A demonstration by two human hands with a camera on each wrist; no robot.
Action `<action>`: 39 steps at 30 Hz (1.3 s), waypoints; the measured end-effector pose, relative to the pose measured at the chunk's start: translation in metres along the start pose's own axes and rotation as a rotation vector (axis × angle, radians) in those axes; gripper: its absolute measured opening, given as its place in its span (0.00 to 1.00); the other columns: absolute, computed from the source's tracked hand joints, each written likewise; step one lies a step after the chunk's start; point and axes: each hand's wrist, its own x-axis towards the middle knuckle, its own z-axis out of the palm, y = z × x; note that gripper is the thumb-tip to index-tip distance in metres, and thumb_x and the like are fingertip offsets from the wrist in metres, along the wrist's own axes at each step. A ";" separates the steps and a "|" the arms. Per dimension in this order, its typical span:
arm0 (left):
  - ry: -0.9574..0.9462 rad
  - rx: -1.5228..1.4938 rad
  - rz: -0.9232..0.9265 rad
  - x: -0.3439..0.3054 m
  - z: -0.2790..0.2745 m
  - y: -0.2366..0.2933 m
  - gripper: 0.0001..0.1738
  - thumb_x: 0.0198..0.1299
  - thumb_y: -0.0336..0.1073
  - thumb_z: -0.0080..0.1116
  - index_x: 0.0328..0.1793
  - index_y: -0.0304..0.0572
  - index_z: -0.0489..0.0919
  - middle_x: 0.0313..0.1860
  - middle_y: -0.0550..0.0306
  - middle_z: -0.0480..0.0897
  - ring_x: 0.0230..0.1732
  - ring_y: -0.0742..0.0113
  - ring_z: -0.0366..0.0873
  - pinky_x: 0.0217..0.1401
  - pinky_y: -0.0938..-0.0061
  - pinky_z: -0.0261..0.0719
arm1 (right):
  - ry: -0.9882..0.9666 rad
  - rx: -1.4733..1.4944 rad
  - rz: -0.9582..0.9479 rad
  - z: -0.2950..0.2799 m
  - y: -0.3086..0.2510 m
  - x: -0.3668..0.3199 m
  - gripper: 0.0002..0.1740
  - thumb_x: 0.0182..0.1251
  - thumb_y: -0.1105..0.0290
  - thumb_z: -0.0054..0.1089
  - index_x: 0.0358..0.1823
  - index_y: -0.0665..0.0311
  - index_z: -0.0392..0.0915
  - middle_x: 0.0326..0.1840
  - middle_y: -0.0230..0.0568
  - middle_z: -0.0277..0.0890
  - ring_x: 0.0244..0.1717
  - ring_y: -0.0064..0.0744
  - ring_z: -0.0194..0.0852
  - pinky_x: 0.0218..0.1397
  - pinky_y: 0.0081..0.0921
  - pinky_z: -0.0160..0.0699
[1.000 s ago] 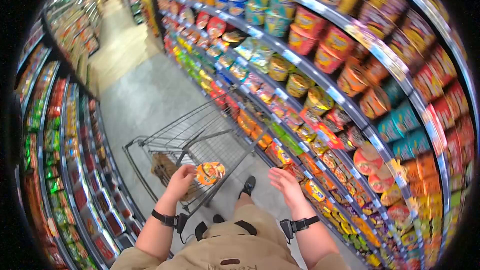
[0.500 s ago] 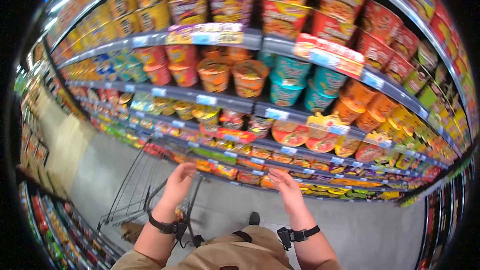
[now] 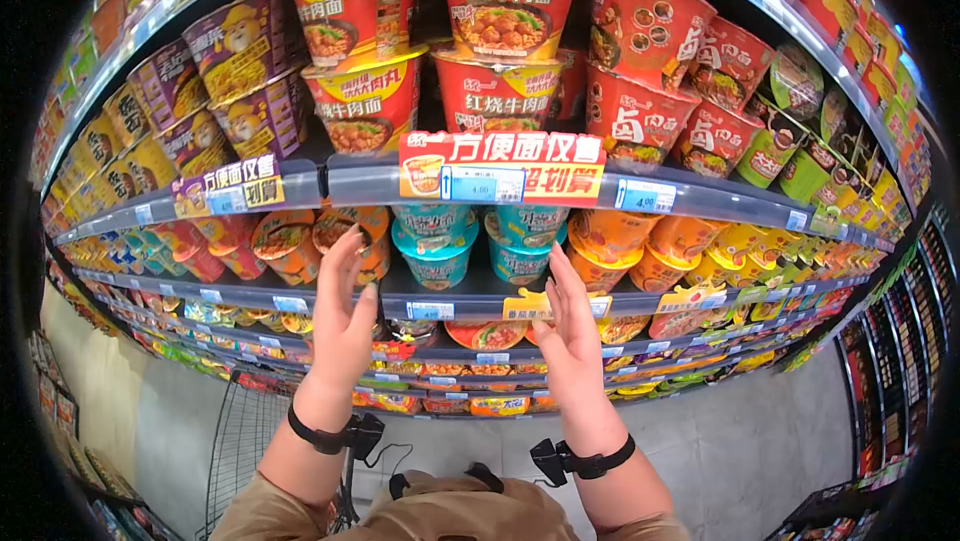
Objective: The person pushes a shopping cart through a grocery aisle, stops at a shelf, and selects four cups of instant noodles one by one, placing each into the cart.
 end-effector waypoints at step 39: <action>-0.093 -0.124 -0.125 0.029 0.020 -0.031 0.48 0.70 0.28 0.59 0.89 0.29 0.44 0.83 0.35 0.56 0.84 0.44 0.58 0.86 0.55 0.56 | -0.171 -0.005 -0.003 0.052 0.034 0.056 0.45 0.70 0.86 0.55 0.87 0.69 0.48 0.88 0.52 0.46 0.90 0.46 0.44 0.88 0.50 0.51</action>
